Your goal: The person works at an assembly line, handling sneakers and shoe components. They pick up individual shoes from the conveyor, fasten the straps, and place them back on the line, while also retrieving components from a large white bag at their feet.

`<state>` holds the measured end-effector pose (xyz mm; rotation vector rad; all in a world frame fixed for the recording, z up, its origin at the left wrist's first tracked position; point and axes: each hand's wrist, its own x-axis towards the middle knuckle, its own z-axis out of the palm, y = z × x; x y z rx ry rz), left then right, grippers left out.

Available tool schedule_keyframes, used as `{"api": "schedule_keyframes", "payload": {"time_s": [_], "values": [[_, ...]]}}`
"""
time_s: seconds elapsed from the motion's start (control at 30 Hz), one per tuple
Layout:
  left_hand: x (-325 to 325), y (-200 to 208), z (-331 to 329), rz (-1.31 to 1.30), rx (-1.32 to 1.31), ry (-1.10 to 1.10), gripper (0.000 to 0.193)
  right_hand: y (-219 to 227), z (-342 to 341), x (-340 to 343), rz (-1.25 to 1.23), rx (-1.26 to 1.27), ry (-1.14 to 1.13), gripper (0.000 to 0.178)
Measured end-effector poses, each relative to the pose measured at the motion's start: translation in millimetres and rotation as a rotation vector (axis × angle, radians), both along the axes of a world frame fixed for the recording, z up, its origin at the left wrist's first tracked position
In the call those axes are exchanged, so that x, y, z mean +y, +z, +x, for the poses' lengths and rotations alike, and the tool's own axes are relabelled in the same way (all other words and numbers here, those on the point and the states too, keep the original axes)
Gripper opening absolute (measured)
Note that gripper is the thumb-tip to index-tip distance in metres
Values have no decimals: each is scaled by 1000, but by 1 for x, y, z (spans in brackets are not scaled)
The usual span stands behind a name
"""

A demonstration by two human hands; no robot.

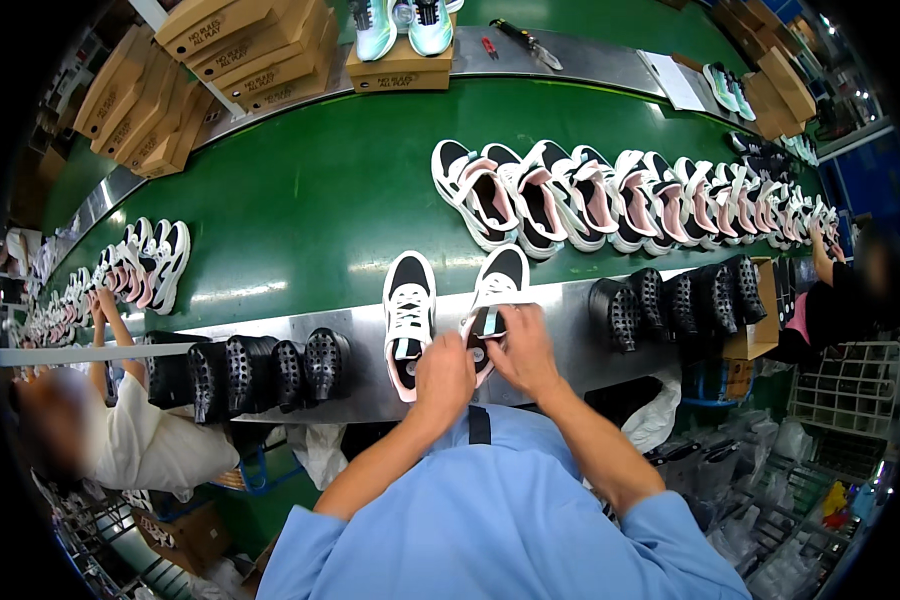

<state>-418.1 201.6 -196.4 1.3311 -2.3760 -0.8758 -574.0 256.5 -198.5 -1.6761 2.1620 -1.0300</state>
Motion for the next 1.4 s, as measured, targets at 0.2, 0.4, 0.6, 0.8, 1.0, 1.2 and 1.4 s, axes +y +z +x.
{"api": "schedule_keyframes", "payload": {"time_s": [0.2, 0.4, 0.6, 0.8, 1.0, 1.2, 1.4], "values": [[16, 7, -29, -98, 3, -29, 38, -41, 32, 31, 418, -441, -329, 40], [1, -16, -43, 23, 154, 204, 36, -59, 50, 28, 337, -513, -343, 32], [5, -24, -24, -4, 59, 160, 32, -66, 37, 29, 325, -502, -373, 33], [7, -4, -31, 45, 43, -4, 38, -53, 32, 32, 309, -353, -232, 32], [-7, -9, -24, 227, 97, 178, 37, -36, 11, 29, 336, -467, -124, 28], [-3, 9, -17, 404, 209, 181, 36, 44, -42, -25, 277, -1352, -356, 41], [1, 4, -13, 598, 323, 216, 33, 40, -49, -54, 489, -1434, -152, 25]]}}
